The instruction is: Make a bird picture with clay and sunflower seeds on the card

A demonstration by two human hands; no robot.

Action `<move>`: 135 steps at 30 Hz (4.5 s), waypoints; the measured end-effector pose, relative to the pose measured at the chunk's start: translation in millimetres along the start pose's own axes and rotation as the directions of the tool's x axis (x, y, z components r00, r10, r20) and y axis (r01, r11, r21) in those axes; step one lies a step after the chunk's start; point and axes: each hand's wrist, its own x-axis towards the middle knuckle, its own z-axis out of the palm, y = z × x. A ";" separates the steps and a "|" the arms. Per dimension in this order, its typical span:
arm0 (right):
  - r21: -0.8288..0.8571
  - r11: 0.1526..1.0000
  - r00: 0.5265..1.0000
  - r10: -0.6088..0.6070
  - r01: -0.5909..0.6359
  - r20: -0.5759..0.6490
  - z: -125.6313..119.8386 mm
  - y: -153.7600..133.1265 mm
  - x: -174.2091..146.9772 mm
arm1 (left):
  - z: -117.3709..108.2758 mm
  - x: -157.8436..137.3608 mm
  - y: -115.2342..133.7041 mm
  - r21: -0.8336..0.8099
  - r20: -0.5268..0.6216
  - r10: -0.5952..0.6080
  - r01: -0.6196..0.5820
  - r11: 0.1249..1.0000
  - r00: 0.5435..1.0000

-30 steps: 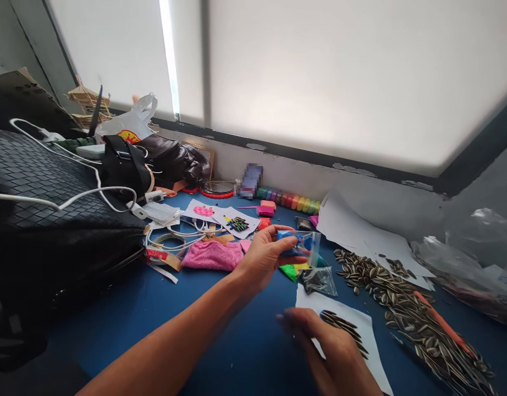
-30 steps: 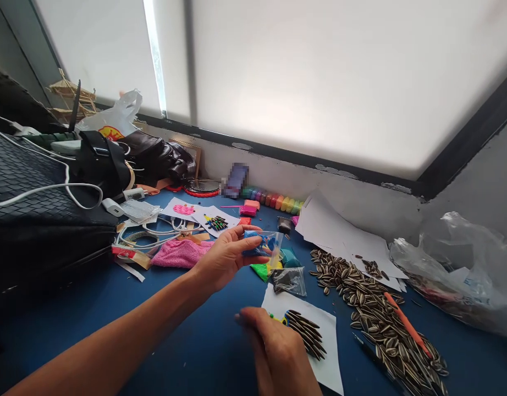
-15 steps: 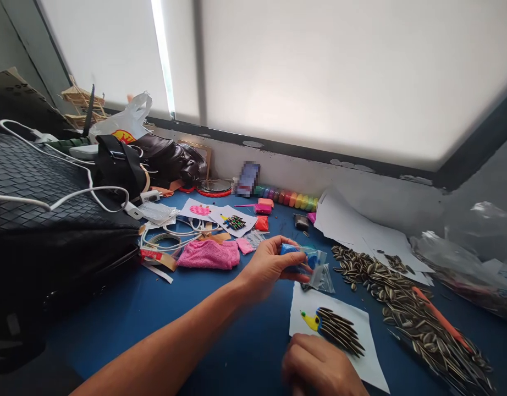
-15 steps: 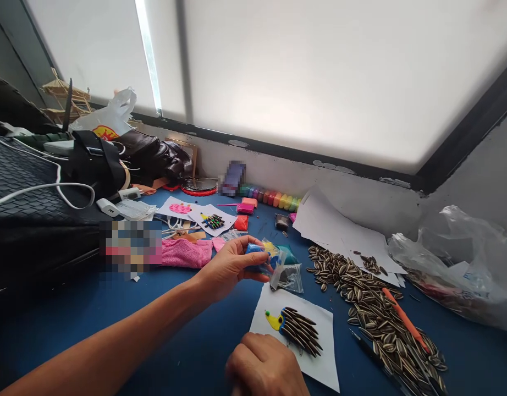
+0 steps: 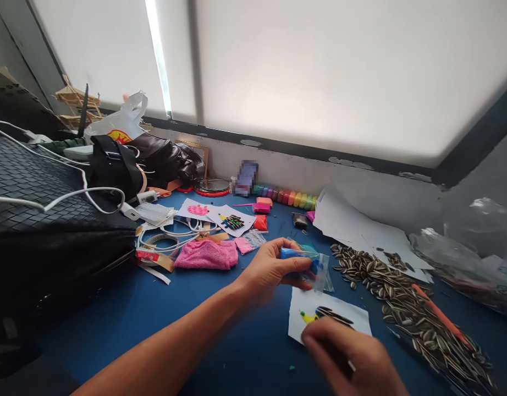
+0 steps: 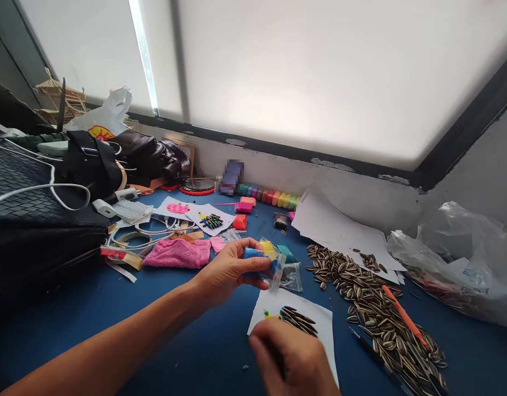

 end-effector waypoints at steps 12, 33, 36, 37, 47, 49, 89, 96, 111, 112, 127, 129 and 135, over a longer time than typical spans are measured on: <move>0.239 0.915 0.933 0.351 -0.324 -0.075 -34.7 6.4 21.7 | 5.8 -5.5 -8.4 0.078 0.109 -0.047 0.039 0.996 0.993; 0.230 0.914 0.928 0.362 -0.334 -0.089 -41.5 8.0 24.7 | 5.4 -5.2 -10.7 0.073 0.137 -0.090 0.081 0.994 0.987; 0.265 0.900 0.918 0.384 -0.347 -0.102 -36.2 15.4 21.2 | 5.3 -5.0 -12.6 0.086 0.130 -0.085 0.074 0.994 0.988; 0.275 0.895 0.917 0.389 -0.352 -0.092 -34.4 17.5 20.1 | 5.4 -4.9 -12.8 0.092 0.125 -0.079 0.068 0.993 0.989; 0.358 0.844 0.907 0.421 -0.399 0.020 -37.7 8.7 23.4 | 6.4 -5.7 -10.3 0.152 0.092 0.001 -0.016 0.988 0.996; 0.349 0.845 0.906 0.421 -0.404 0.029 -38.0 5.8 24.9 | 6.0 -5.5 -11.4 0.167 0.085 0.012 -0.027 0.986 0.996; -0.383 0.910 0.902 -0.293 0.161 -0.317 -28.4 20.7 16.8 | 10.2 -6.4 -19.4 0.092 0.069 -0.080 0.073 0.993 0.994; -0.385 0.920 0.890 -0.228 0.066 -0.394 -28.9 20.1 16.7 | 12.7 -7.1 -20.1 0.076 0.085 -0.115 0.109 0.991 0.990; -0.193 0.979 0.944 -0.123 0.064 -0.307 -32.4 16.8 18.2 | 13.0 -9.0 -15.1 0.157 0.126 -0.117 0.097 0.983 0.985; -0.208 0.975 0.946 -0.142 0.083 -0.290 -33.1 17.4 18.3 | 12.4 -8.6 -15.6 0.160 0.120 -0.121 0.101 0.982 0.985; -0.276 0.946 0.929 -0.246 0.168 -0.277 -28.4 13.6 17.8 | 11.8 -9.2 -19.0 0.156 0.072 -0.077 0.065 0.986 0.994; -0.249 0.956 0.933 -0.227 0.158 -0.278 -27.8 12.1 19.4 | 12.3 -9.1 -19.3 0.149 0.067 -0.089 0.078 0.986 0.994; -0.218 0.968 0.942 -0.182 0.122 -0.283 -28.3 16.9 17.9 | 12.3 -7.9 -22.9 0.190 0.033 -0.083 0.075 0.979 0.996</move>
